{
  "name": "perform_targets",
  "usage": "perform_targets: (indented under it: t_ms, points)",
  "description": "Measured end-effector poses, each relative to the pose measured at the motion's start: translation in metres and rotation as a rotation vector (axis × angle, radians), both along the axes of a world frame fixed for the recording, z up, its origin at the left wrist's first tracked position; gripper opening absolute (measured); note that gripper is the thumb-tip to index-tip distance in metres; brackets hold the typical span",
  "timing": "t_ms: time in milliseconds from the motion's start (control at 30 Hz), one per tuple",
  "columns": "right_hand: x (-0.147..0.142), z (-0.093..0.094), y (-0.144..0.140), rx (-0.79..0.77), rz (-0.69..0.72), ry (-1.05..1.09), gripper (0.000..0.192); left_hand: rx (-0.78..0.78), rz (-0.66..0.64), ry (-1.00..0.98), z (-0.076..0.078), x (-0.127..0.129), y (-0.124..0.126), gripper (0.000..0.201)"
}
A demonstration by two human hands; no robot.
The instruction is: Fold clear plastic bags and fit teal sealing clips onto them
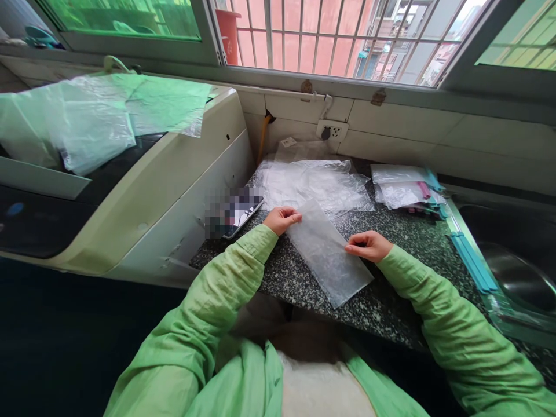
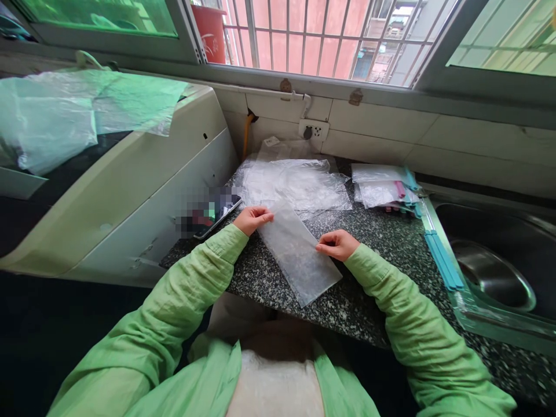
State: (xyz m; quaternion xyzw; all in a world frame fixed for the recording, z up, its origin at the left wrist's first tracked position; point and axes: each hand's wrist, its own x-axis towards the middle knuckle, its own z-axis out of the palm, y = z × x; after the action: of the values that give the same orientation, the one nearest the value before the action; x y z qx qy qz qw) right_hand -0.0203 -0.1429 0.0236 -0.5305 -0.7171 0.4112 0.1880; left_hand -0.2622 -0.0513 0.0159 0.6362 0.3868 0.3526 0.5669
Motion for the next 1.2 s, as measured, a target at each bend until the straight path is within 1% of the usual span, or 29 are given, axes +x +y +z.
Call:
perform_targets:
  t_ms: [167,233,400,567,733,1100,1200]
  points:
    - [-0.003,-0.001,-0.003,-0.048,0.025,0.03,0.048,-0.01,-0.018,0.001,-0.001,0.001,-0.001,0.035]
    - [-0.005,-0.001,-0.004,-0.053,0.013,0.06,0.047,-0.013,-0.025,-0.001,-0.002,0.002,-0.002,0.035]
    - [-0.01,-0.004,-0.003,0.027,-0.087,0.11,0.044,-0.021,-0.06,0.013,-0.003,0.004,-0.003,0.036]
    - [-0.006,-0.011,0.0,0.089,-0.113,0.052,0.041,-0.033,-0.039,0.021,-0.001,0.004,-0.003,0.036]
    - [-0.006,-0.012,0.0,0.173,-0.174,0.025,0.037,-0.031,-0.032,0.015,0.001,0.004,-0.004,0.036]
    - [-0.007,-0.011,-0.002,0.243,-0.257,0.03,0.034,-0.106,-0.066,-0.007,-0.006,0.003,-0.002,0.04]
    - [-0.007,-0.013,-0.003,0.193,-0.196,0.03,0.037,-0.079,-0.047,-0.027,-0.005,0.003,-0.001,0.037]
